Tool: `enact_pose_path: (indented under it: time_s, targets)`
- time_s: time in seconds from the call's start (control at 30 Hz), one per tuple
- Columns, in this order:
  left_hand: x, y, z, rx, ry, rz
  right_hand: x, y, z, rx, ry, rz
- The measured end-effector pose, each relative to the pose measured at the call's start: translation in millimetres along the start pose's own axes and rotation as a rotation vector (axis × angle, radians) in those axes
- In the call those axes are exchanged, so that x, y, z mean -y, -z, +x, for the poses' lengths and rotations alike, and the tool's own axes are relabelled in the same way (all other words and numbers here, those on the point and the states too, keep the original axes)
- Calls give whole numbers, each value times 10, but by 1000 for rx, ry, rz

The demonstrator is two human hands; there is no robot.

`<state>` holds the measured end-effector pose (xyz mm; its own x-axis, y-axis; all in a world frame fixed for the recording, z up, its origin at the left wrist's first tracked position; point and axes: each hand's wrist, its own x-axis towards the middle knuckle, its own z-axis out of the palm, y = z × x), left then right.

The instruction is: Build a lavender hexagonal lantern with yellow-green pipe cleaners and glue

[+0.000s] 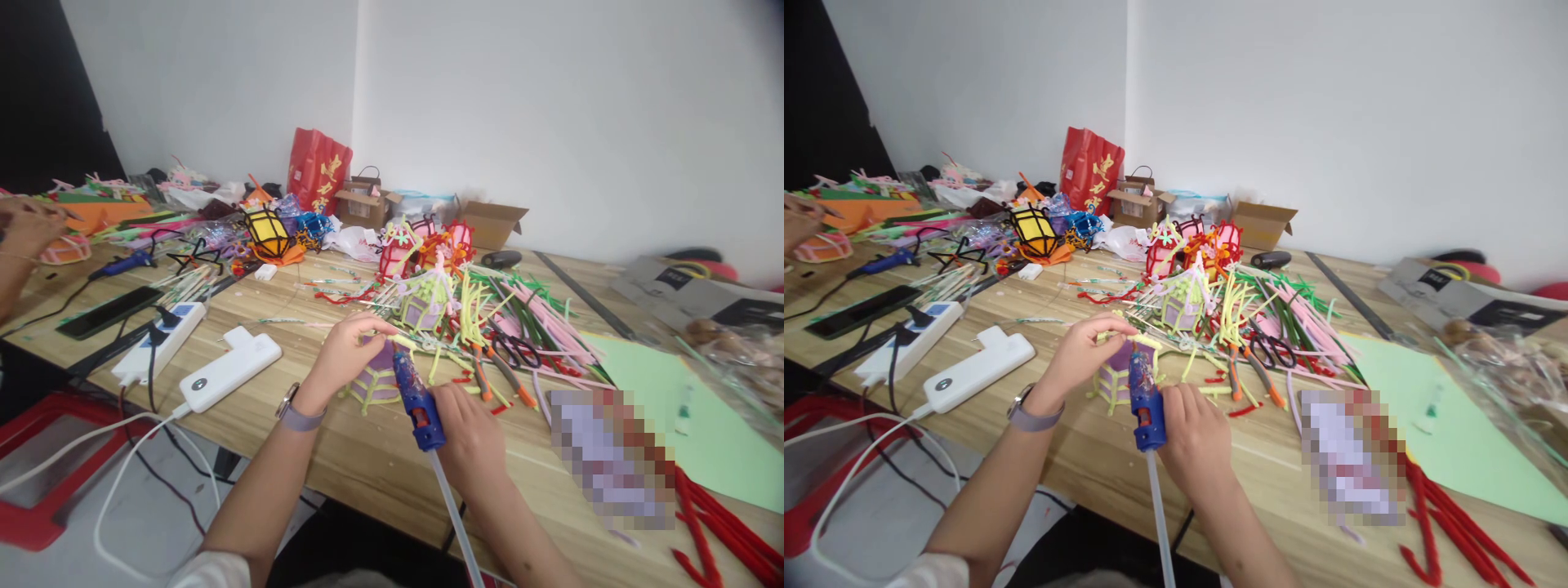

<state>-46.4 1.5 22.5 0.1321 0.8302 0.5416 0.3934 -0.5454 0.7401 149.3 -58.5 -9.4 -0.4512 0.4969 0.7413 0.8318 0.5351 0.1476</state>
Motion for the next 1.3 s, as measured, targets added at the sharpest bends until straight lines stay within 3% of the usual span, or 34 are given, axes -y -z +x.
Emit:
enact_pose_path:
  time_s: [1.3]
  targets:
    - [53,11,-4,28,-48,-61,27,-30,40,-5,10,-17]
